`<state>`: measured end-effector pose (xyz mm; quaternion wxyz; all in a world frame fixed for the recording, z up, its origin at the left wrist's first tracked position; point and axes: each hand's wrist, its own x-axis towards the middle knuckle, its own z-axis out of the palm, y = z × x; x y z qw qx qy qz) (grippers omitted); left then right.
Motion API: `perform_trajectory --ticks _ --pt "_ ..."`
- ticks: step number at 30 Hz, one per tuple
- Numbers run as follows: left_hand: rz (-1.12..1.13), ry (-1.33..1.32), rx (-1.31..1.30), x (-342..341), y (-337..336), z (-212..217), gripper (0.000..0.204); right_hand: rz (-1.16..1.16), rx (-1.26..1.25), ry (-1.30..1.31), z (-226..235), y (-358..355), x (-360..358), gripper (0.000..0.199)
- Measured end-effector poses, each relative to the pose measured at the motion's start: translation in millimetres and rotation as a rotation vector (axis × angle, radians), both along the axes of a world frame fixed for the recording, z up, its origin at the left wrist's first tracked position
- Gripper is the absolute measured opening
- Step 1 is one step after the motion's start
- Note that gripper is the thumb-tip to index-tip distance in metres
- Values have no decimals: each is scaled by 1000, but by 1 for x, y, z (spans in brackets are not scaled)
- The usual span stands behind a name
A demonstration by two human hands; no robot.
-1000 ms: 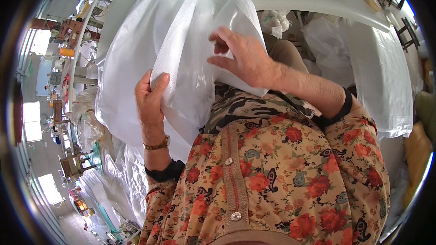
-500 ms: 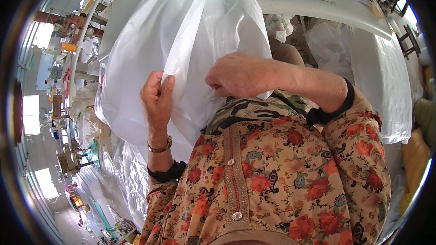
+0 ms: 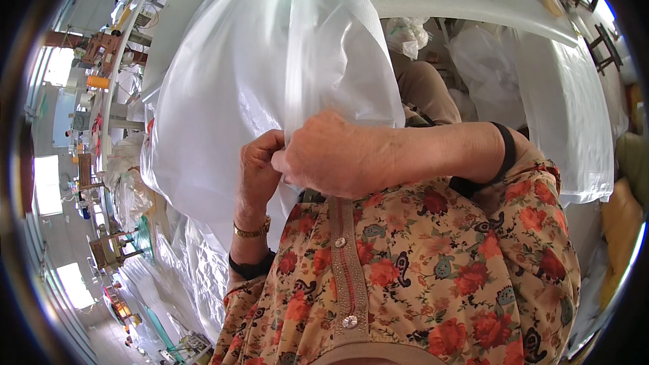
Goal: The person folds the edges of a white plastic bag, aligns the material under the needle of a sewing machine, and sews the seams. After stitching, the person repositions the plastic and repeats the folding and sewing process on different sections.
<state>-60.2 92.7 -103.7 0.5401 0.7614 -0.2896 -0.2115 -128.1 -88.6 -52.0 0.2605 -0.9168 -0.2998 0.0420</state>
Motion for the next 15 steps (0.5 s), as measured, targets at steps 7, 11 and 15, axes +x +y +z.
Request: perform_trajectory --ticks 7,11,15 --pt "23 314 -96 -9 -3 8 10 209 -41 -195 -5 11 1 14" --pt "72 414 -129 -7 -5 5 12 236 -99 -288 -21 21 1 10" --pt "99 436 -214 -5 -1 2 14 187 -68 -457 -24 26 -1 10"
